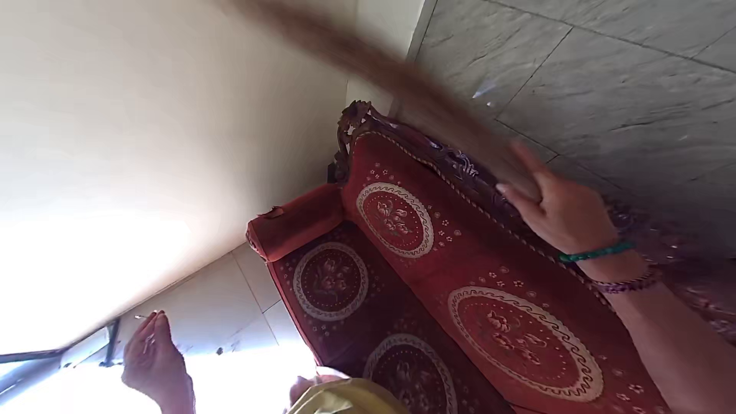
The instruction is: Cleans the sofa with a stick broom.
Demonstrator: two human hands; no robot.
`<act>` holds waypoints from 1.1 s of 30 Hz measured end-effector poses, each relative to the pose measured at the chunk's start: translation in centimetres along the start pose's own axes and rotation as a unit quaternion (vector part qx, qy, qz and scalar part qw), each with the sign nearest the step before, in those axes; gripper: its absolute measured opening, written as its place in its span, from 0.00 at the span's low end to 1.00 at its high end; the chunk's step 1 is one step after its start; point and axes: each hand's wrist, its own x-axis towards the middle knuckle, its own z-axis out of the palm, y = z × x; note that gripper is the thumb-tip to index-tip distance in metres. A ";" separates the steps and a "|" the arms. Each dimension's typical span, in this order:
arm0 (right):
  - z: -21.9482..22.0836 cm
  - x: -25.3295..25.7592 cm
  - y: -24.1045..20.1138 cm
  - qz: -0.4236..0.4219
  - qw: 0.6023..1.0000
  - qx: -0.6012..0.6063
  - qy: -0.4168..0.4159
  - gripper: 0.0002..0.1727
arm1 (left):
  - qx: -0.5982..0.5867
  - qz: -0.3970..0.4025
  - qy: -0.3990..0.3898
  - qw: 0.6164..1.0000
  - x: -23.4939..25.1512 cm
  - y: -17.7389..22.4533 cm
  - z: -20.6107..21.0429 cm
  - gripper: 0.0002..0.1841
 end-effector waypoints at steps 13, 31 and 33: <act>1.5 -1.6 2.4 0.038 0.999 0.003 -0.023 0.40 | 0.051 -0.014 0.007 0.999 -5.2 -1.1 -5.3 0.17; 4.8 1.9 -1.3 0.077 0.987 0.121 0.079 0.40 | 0.091 0.039 0.061 0.993 -8.3 0.9 -7.3 0.15; 13.9 -2.3 3.7 0.137 0.977 0.032 -0.161 0.39 | 0.086 0.028 0.057 0.994 -9.1 0.6 -8.4 0.14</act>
